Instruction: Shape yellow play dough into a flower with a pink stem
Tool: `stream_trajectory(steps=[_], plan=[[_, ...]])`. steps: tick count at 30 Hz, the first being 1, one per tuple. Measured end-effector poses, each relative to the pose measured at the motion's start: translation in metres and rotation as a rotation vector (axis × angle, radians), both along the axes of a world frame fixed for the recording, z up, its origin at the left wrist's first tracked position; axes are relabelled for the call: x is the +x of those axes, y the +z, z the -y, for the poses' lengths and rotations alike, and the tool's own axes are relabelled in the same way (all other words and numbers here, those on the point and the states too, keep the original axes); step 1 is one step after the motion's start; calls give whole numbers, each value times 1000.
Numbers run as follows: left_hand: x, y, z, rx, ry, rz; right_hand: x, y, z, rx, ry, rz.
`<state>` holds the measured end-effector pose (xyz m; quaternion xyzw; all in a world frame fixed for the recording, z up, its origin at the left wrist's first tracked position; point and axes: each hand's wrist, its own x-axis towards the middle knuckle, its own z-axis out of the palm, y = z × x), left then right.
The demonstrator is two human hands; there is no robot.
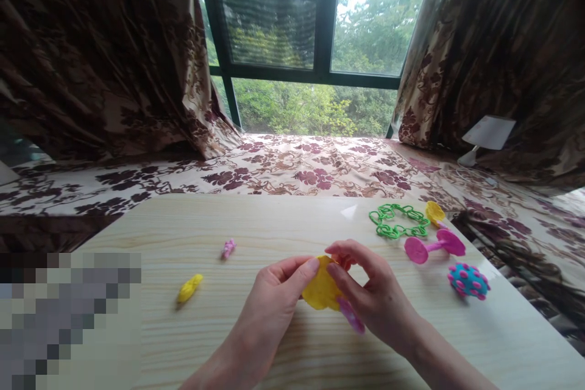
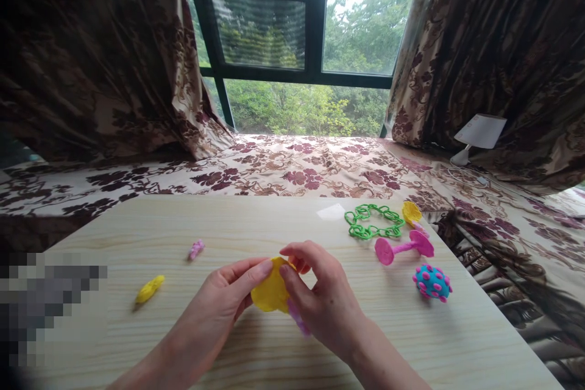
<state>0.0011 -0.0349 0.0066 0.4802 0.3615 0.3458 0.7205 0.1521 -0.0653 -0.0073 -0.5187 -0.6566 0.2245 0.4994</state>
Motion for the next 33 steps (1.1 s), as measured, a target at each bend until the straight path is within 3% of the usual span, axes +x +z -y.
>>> stream_trajectory(steps=[13,27,33], plan=[[1,-6,3,25,-23,20,-8,0,3,-4,-55,45],[0,-8,0,37,-29,15,-4,1,-1,-4,55,-6],[0,-5,-2,-18,72,9,3,2,-2,-38,31,-96]])
